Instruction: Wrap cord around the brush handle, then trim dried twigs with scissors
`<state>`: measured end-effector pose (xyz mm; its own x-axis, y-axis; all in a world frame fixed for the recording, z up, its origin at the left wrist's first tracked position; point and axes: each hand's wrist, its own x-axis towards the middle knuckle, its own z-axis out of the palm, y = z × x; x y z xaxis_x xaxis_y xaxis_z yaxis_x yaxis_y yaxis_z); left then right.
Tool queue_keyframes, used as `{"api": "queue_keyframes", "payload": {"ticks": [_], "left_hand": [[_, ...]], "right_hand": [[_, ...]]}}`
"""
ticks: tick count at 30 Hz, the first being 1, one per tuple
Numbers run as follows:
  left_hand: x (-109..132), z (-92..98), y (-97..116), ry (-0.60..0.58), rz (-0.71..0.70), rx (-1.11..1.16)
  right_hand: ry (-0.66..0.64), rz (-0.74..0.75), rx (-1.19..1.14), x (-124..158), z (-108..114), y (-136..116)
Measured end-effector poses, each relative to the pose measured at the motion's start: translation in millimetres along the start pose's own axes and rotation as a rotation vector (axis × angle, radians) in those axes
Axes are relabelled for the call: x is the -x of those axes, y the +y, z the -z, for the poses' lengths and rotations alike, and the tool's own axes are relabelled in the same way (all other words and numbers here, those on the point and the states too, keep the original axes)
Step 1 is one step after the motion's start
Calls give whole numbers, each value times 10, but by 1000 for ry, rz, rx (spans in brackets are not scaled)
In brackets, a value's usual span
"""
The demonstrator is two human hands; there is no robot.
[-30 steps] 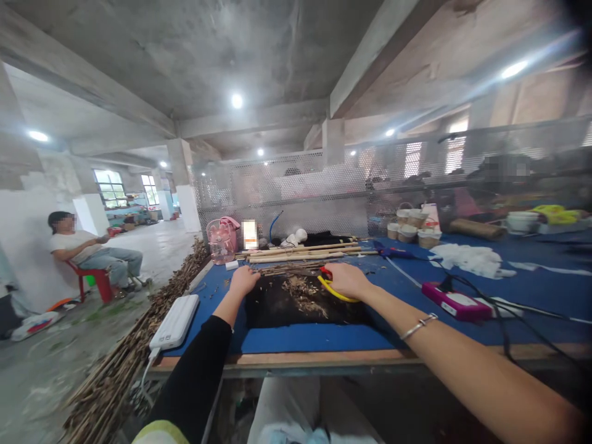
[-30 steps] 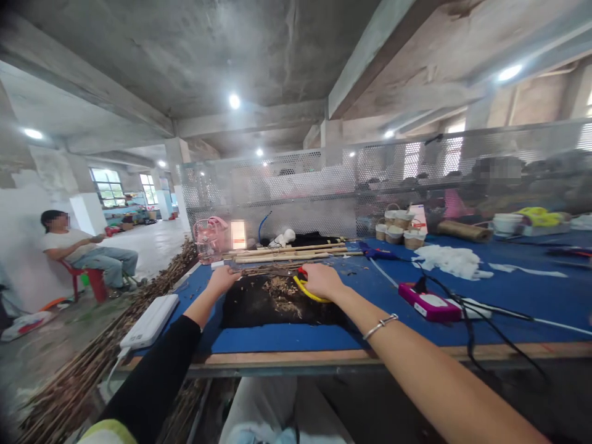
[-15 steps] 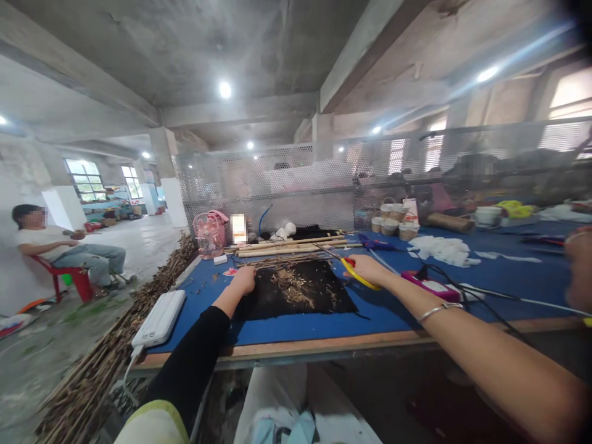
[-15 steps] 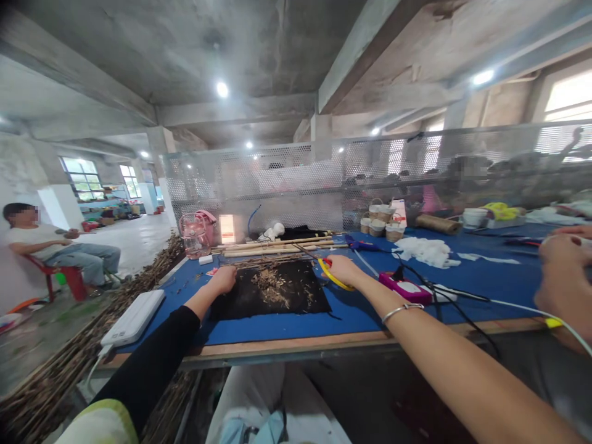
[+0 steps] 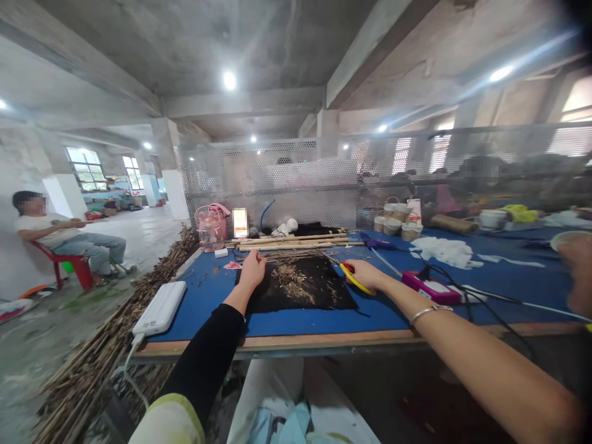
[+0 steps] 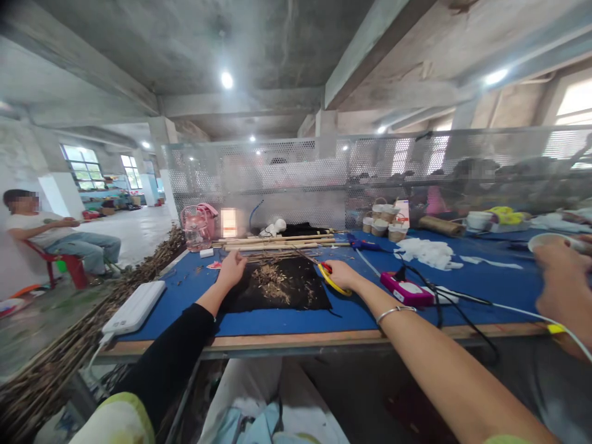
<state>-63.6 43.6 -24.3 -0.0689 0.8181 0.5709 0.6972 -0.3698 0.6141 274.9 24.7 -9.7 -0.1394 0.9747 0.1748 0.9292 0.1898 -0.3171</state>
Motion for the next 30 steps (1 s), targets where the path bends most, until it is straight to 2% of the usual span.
{"api": "queue_keyframes", "payload": {"ticks": [4,8,9,11,14,22,26,30], "left_hand": [[16,22,-45,12,2,-31],[28,18,-59,-6,39,-28],[35,17,-58,-12,42,-32],[50,18,-49,-21,39,-42],[63,13,-27,-30,28,-41],[42,-25,-41,-16,49,-17],[28,-15,-47,5,96,-35],[28,-19,-53,-19,89,-17]], "right_hand": [[40,-112,-149,-121,138,-124],[91,-20,-362,-358,224,-444],[132,-13,-372,-422,231,-506],[207,-48,-252,-535,218,-568],[246,-124,-57,-650,114,-512],[216,-211,-15,-839,-299,-234],[208,-216,-33,-856,-287,-188],[225,-231,-88,-852,-107,-236]]}}
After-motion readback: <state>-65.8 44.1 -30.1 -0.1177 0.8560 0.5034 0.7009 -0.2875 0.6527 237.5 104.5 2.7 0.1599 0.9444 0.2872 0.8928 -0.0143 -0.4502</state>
